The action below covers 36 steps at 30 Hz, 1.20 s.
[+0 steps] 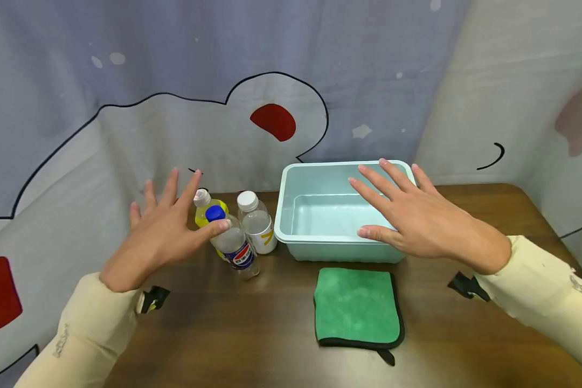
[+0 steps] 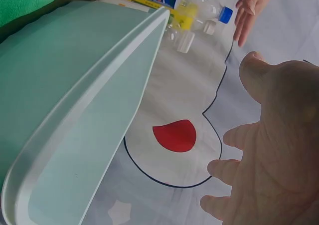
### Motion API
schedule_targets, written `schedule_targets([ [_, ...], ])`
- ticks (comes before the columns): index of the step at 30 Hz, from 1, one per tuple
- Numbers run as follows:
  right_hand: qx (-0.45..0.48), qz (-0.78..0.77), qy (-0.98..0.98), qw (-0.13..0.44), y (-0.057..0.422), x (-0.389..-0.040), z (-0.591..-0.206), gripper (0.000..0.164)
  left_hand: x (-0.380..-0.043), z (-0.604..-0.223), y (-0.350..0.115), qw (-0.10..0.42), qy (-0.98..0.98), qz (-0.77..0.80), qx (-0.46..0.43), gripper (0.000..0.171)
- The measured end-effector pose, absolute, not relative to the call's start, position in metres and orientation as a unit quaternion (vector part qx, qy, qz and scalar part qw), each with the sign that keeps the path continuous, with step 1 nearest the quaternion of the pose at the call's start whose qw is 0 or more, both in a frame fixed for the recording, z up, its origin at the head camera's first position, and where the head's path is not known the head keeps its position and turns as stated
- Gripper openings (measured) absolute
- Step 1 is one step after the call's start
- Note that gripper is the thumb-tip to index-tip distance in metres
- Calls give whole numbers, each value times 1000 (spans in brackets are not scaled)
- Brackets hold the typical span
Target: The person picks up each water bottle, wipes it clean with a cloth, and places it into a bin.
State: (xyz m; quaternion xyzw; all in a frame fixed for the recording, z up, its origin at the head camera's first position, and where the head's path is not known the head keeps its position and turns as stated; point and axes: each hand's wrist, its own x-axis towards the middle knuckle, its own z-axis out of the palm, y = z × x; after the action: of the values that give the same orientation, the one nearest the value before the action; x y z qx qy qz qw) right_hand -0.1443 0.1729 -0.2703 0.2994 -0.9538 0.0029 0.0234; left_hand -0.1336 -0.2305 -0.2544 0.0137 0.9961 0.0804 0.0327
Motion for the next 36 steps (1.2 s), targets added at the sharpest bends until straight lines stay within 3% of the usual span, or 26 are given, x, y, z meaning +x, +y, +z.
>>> schedule_targets([
  [17, 302, 15, -953, 14, 171, -146, -277, 81, -126, -275, -263, 31, 995, 98, 4, 110],
  [24, 302, 17, -953, 10, 171, -148, -280, 80, -127, -289, -269, 18, 993, 119, -3, 120],
  [36, 299, 22, -954, 1, 169, -149, -286, 82, -117, -318, -280, -18, 981, 190, 27, 121],
])
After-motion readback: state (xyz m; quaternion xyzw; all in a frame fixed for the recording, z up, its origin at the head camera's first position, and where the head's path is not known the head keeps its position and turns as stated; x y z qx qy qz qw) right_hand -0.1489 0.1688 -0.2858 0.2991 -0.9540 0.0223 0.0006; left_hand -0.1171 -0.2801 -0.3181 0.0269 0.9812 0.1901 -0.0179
